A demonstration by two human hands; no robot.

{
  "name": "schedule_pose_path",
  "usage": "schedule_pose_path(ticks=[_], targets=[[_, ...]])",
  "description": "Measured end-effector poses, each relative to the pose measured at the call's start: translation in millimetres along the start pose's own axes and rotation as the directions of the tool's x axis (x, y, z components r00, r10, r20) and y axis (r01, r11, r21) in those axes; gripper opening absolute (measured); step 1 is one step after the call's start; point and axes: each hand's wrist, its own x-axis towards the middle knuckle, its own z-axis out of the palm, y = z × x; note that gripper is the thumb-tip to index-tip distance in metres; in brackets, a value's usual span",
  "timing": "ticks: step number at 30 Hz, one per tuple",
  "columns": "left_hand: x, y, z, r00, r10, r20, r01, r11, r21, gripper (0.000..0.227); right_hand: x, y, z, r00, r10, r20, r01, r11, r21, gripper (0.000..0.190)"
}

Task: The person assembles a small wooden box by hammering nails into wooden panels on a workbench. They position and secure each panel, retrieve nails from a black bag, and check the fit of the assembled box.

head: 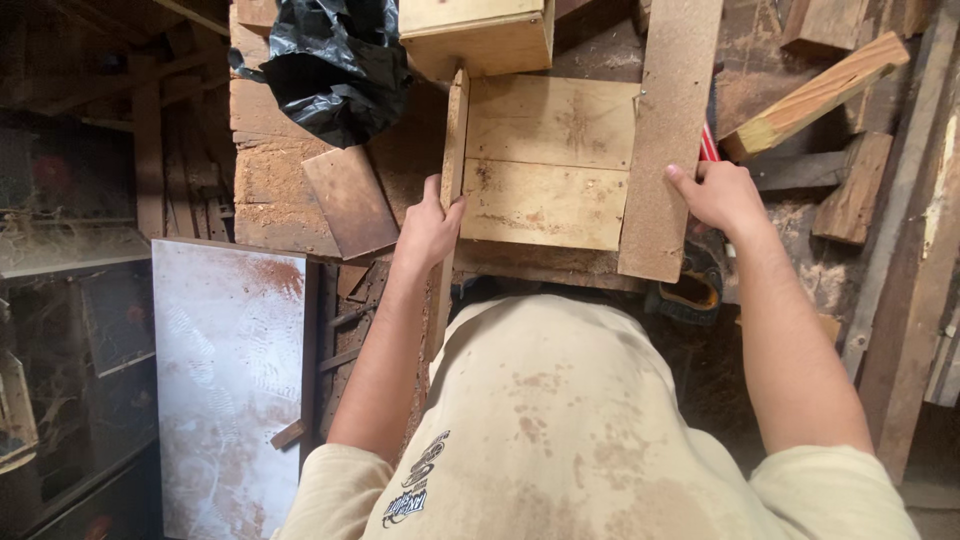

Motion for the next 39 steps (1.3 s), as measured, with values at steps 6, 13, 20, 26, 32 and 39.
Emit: schedule_pose_path(ticks=[6, 13, 20, 26, 32, 39], targets=[[-17.1, -11.5, -5.2, 0.995, 0.084, -0.051, -0.09, 0.988, -0.123, 0.06, 0.3, -48.6, -45.7, 0.994, -0.077, 0.075, 0.105, 0.864, -0.492, 0.071], [-40.3, -26.4, -14.8, 0.987, -0.157, 0.045, 0.163, 0.962, -0.218, 0.061, 75.4, -152.7, -26.9, 0.773, -0.583, -0.25, 0.617, 0.6, 0.508, 0.046], [-55.5, -73.7, -18.8, 0.989, -0.008, -0.15, -0.039, 0.95, -0.309, 0.063, 150.2, -216.3, 29.0, 0.789, -0.52, -0.326, 0.507, 0.252, 0.824, 0.027], [-49.6, -79.6, -24.5, 0.996, 0.007, -0.089, -0.035, 0.948, -0.315, 0.064, 139.4, -185.9, 16.5, 0.841, -0.503, -0.199, 0.31, 0.148, 0.939, 0.018], [-32.2, -61.2, -34.9, 0.999, -0.038, -0.024, 0.029, 0.947, -0.319, 0.068, 86.6, -129.1, 17.9, 0.753, -0.623, -0.212, 0.154, -0.147, 0.977, 0.031], [-8.7, -32.7, -34.5, 0.976, 0.219, -0.008, -0.191, 0.83, -0.524, 0.058, 50.9, -55.3, 86.6, 0.846, -0.494, -0.199, 0.006, -0.365, 0.931, 0.038]])
